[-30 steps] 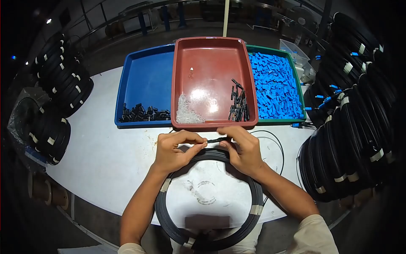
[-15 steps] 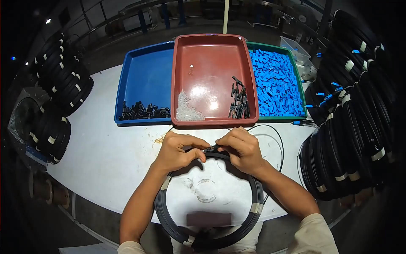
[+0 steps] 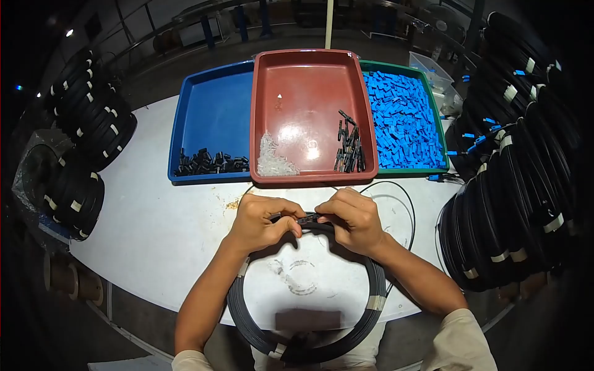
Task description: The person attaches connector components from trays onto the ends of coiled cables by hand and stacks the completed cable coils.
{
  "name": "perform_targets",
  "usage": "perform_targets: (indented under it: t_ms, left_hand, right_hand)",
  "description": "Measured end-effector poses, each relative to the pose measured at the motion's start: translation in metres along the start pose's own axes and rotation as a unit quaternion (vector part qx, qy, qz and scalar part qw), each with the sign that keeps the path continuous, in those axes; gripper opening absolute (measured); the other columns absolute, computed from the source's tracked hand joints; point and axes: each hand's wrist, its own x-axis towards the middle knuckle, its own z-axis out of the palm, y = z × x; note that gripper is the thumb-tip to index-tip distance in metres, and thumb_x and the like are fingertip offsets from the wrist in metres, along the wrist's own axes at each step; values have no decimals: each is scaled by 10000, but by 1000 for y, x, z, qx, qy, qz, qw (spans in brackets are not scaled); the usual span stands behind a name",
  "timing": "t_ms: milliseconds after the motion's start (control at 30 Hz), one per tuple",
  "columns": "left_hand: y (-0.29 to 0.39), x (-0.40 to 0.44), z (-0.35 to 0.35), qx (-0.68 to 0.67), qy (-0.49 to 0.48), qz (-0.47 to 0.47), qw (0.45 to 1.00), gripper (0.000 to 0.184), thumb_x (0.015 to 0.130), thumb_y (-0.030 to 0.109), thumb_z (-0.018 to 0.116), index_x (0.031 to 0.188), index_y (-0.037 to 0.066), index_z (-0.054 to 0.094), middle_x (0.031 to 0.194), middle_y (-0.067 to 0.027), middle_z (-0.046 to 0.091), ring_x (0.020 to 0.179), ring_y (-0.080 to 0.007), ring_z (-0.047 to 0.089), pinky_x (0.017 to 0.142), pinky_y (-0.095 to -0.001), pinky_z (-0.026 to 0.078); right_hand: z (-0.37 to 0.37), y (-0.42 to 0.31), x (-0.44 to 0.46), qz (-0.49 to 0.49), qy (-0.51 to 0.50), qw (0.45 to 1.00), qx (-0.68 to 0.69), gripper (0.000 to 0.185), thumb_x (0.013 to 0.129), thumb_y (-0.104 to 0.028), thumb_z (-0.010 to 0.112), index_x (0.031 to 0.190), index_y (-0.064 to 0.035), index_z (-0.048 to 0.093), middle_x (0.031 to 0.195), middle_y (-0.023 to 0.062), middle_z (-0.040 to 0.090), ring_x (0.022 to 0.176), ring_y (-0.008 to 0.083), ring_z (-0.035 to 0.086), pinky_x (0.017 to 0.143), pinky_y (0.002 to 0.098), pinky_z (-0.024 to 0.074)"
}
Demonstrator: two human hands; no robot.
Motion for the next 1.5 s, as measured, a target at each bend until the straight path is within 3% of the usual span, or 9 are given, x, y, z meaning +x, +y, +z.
perform_targets:
  t_ms: [267,367,533,633,967,1167,1333,1433,1500]
  left_hand:
    - [-4,0,0,4,3,19,1000,145,701,17,827,828,-9,760,693,-99,736,597,-166,706,564,-263,526]
    - [-4,1,-1,-14,-7,25,1000,111,760,-43,759,869,-30,756,707,-103,745,643,-168,746,580,-245,552]
    - [-2,2,-2,46,2,36,998,144,701,45,844,814,2,767,692,-89,734,589,-170,697,572,-268,519]
    - [-8,1,-1,26,10,39,999,125,738,38,823,844,-2,768,708,-93,744,584,-160,698,567,-268,534]
    - [-7,-3,-4,35,16,-48,998,212,709,142,879,830,4,773,734,-96,748,644,-162,705,645,-268,539]
    - [-19,-7,-10,-11,29,-86,996,207,813,158,812,900,-21,758,768,-95,745,692,-143,694,679,-268,538]
    - [-21,8,-23,-100,72,-93,988,549,901,500,749,992,-41,720,852,-122,748,713,-133,697,674,-251,545]
    - [-13,45,-23,-24,-1,-47,999,482,972,424,684,1024,-55,702,874,-131,738,765,-176,707,711,-278,558]
    - [8,80,-15,91,-67,-30,993,361,909,306,744,1029,-35,721,891,-135,749,794,-171,714,728,-293,555]
  right_hand:
    - [-1,1,0,-10,-11,1000,-10,211,689,39,751,871,-13,660,724,106,567,655,288,576,618,396,457]
    - [-1,1,-1,10,-21,1000,12,209,698,32,758,875,-15,659,729,111,565,659,292,576,612,399,459]
    - [0,2,0,11,-29,1000,-1,193,729,22,765,882,-16,653,738,113,568,670,306,580,622,412,468]
    - [0,1,0,22,-28,999,8,196,745,21,760,901,-18,649,762,115,570,685,310,583,633,415,472]
    - [5,3,-2,62,-70,993,70,168,858,-69,705,1016,-36,661,860,129,628,819,349,643,735,446,497]
    - [6,5,-3,101,-92,987,87,163,941,-126,632,1072,-33,655,936,148,670,880,346,666,789,429,520]
    - [10,8,-7,117,-90,984,97,154,937,-144,639,1072,-77,668,936,118,679,874,333,678,785,437,529]
    - [12,10,-7,126,-98,980,118,149,932,-142,638,1065,-80,662,927,122,671,867,342,676,782,443,529]
    - [11,10,-6,118,-94,982,116,131,929,-138,636,1043,-77,653,905,124,662,836,351,668,753,456,527]
